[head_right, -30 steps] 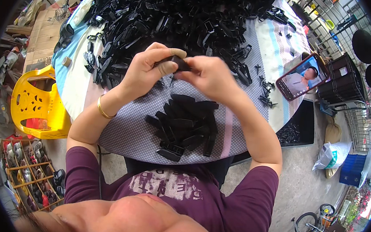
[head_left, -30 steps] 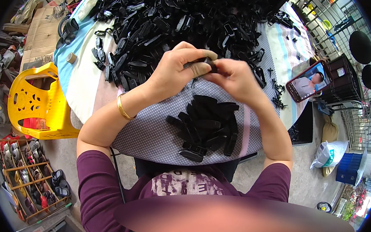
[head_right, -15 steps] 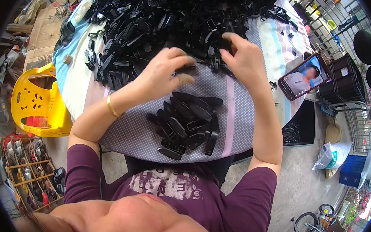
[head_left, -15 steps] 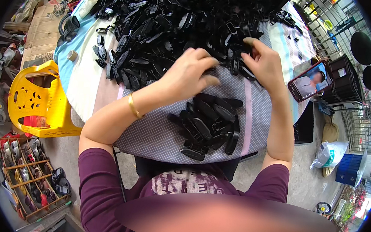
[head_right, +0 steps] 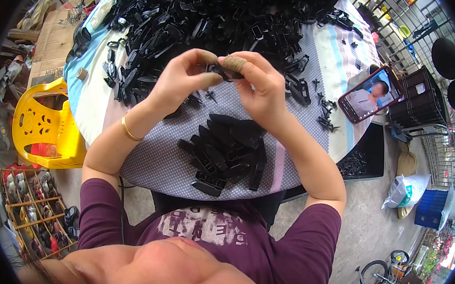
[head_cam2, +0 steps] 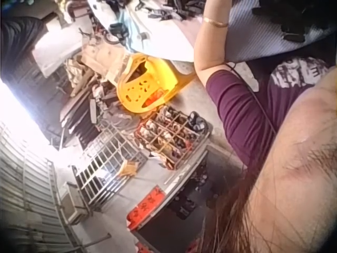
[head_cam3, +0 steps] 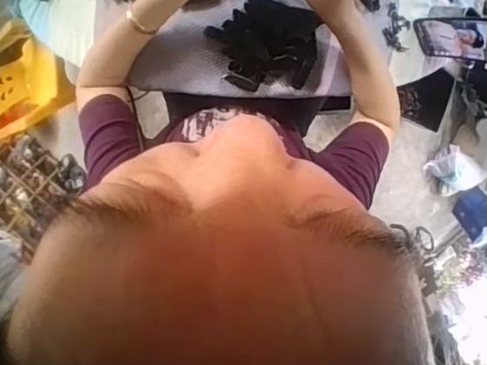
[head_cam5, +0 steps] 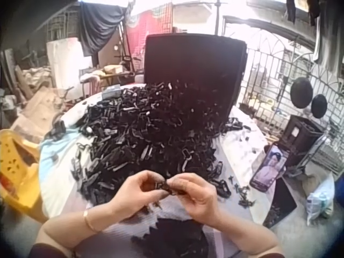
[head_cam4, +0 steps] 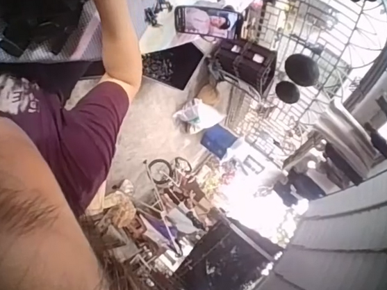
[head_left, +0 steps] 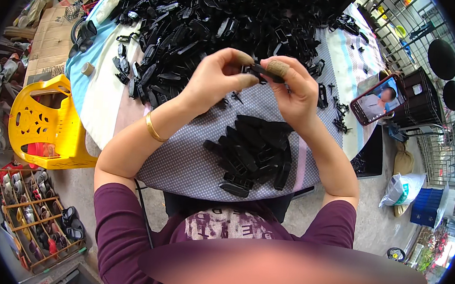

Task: Assembling small black plastic clips by manually inserting metal components and pins.

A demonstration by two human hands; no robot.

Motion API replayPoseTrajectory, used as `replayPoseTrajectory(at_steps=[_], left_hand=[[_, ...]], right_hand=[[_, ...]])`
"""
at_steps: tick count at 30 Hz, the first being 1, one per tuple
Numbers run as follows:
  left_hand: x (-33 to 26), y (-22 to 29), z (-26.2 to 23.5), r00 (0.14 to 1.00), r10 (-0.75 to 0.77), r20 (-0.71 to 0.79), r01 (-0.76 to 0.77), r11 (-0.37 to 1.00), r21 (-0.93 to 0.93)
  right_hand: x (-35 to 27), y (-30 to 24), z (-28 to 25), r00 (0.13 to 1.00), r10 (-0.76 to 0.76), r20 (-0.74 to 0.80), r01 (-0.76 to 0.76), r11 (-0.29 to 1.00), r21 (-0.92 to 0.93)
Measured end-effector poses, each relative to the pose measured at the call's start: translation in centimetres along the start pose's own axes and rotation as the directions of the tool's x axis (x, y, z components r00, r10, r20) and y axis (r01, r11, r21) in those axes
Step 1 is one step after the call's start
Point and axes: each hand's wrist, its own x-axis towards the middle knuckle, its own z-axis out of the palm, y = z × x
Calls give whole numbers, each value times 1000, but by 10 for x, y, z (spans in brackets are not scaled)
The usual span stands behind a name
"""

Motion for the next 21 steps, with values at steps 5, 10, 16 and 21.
replayPoseTrajectory(at_steps=[5,10,16,21], left_hand=[[3,-11,-4,998,37,-49,-52,933,-357],[2,-8,-4,993,109,-52,-118,966,-230],[1,-9,-7,991,127,-31,-130,980,-149],[0,-12,-3,992,114,-58,-123,978,-167]], right_hand=[[3,-17,1,993,115,7,-115,992,50],[-4,-12,3,970,243,2,-241,960,142],[-5,-11,4,964,265,-24,-259,955,143],[-1,-14,0,994,110,-7,-110,992,-59]])
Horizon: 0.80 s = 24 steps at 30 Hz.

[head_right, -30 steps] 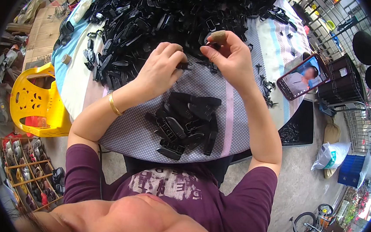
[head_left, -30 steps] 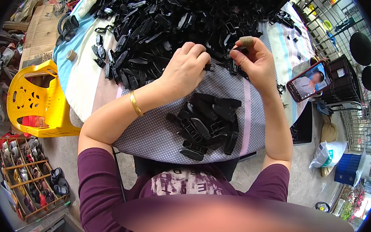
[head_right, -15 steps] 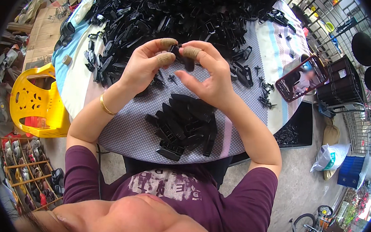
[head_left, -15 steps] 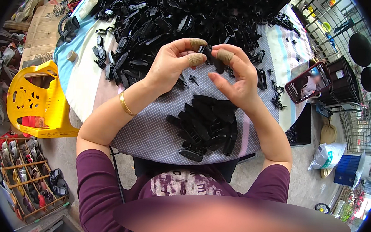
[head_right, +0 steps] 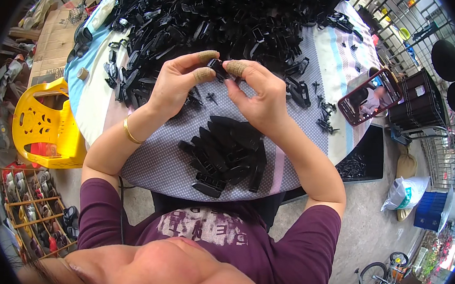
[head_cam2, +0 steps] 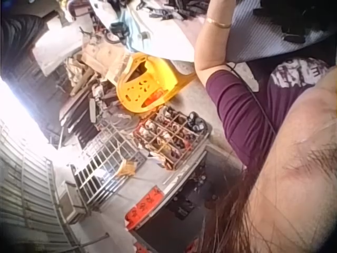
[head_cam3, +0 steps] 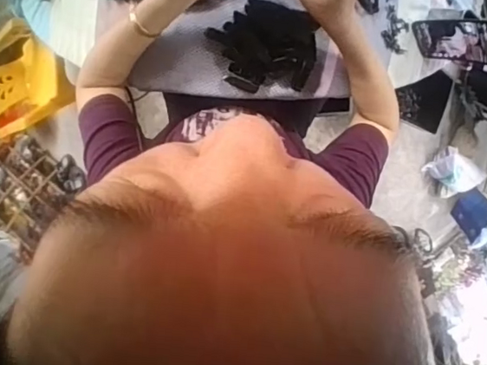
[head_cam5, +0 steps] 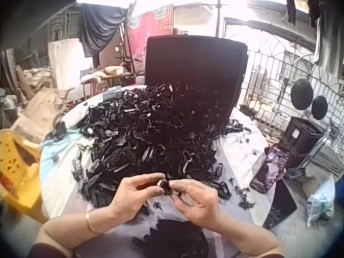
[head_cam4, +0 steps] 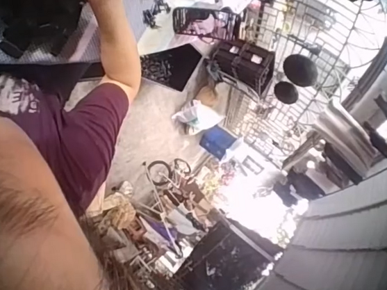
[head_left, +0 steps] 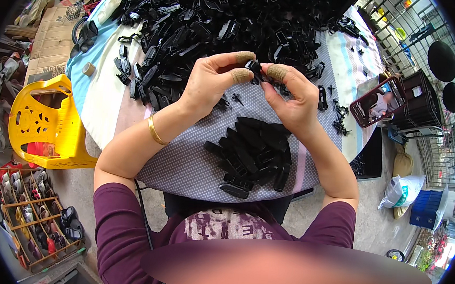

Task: Assembling small black plastic clips by manually inserting metal components and pins.

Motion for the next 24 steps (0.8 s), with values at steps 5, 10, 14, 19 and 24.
replayPoseTrajectory(at_steps=[5,10,14,19,24], left_hand=[[-2,-3,3,1000,5,-31,-5,1000,-6],[-5,4,7,998,59,-17,-60,998,-25],[-4,10,-1,995,79,53,-79,997,14],[-1,14,-3,974,143,174,-173,969,175],[-1,12,3,987,77,143,-99,983,155]], right_hand=[[0,-1,2,996,-90,-1,89,988,-126],[-1,-1,8,986,-165,-30,156,967,-202],[-1,2,3,982,156,102,-142,981,-135],[-4,-4,1,968,123,219,-94,986,-138],[1,2,-7,968,74,238,-30,983,-182]])
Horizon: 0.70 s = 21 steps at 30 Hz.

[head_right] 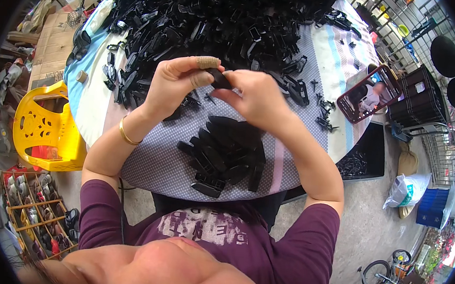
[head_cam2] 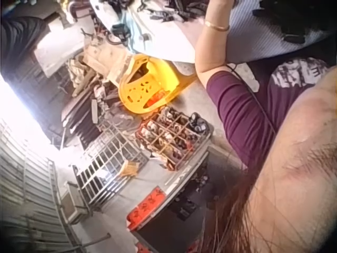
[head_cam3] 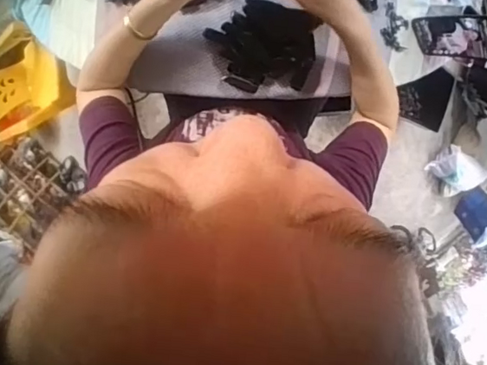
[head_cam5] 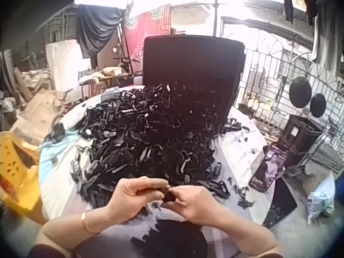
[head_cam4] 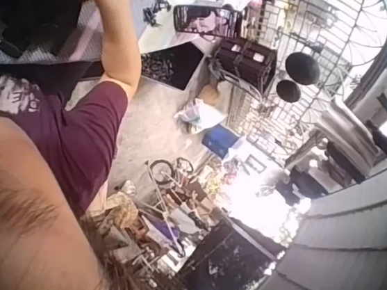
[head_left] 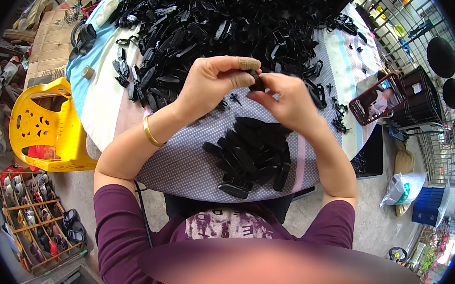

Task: Assembling small black plastic clips by manually inserting metal components and pins.

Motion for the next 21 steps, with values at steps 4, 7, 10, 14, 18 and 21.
replayPoseTrajectory(at_steps=[4,7,10,14,18,21], left_hand=[[-7,4,10,951,310,16,-292,876,383],[-9,2,14,909,409,80,-380,737,558],[-8,6,20,888,435,147,-437,702,563],[-12,13,29,833,292,470,-531,659,532],[-6,20,41,823,6,569,-269,885,380],[20,-2,46,856,103,506,-384,782,491]], right_hand=[[2,10,-58,971,220,97,-202,966,-162],[-14,33,-87,921,390,9,-328,788,-521],[-20,58,-90,801,592,84,-403,638,-657],[-16,68,-79,813,537,225,-404,799,-446],[-14,71,-78,846,495,198,-369,811,-453],[-11,76,-76,899,431,75,-372,843,-389]])
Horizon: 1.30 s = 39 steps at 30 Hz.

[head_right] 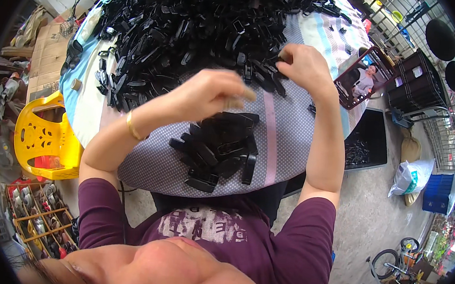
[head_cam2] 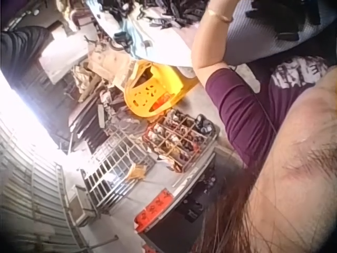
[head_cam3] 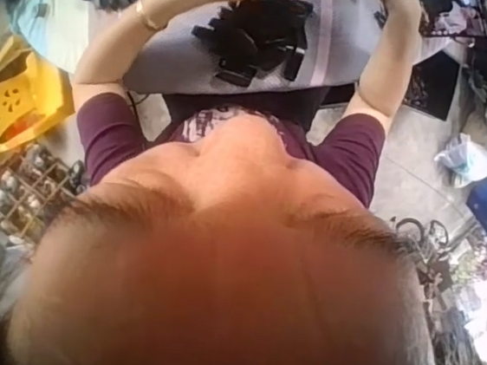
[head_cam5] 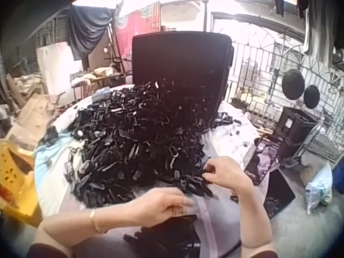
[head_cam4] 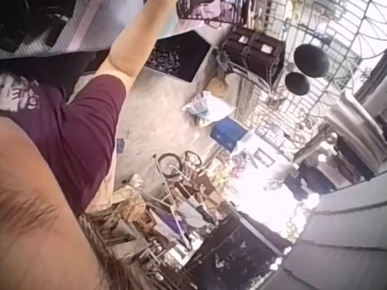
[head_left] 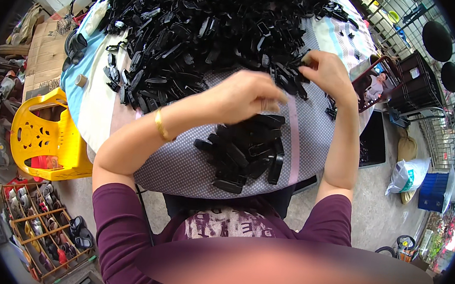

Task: Assembling small black plastic clips by manually inserting metal components and pins.

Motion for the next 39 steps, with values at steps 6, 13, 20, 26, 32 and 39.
replayPoseTrajectory(at_steps=[6,13,20,26,32,39], left_hand=[[31,-49,11,983,184,28,-161,763,627],[25,-44,2,946,85,-312,-14,975,223],[-13,-21,-23,819,-520,-242,224,678,-700],[-29,-18,-31,813,-531,-238,214,652,-727],[-33,-18,-29,815,-448,-367,220,826,-518],[-35,-13,-25,792,-516,-326,288,787,-546]], right_hand=[[5,-11,6,976,-25,-215,111,912,396],[1,-35,17,980,49,-194,122,622,773],[-19,-88,32,969,-139,-204,244,672,699],[-16,-90,49,925,-203,-321,366,705,607],[-17,-97,50,860,-218,-461,458,728,510],[-17,-98,51,833,-288,-472,478,804,354]])
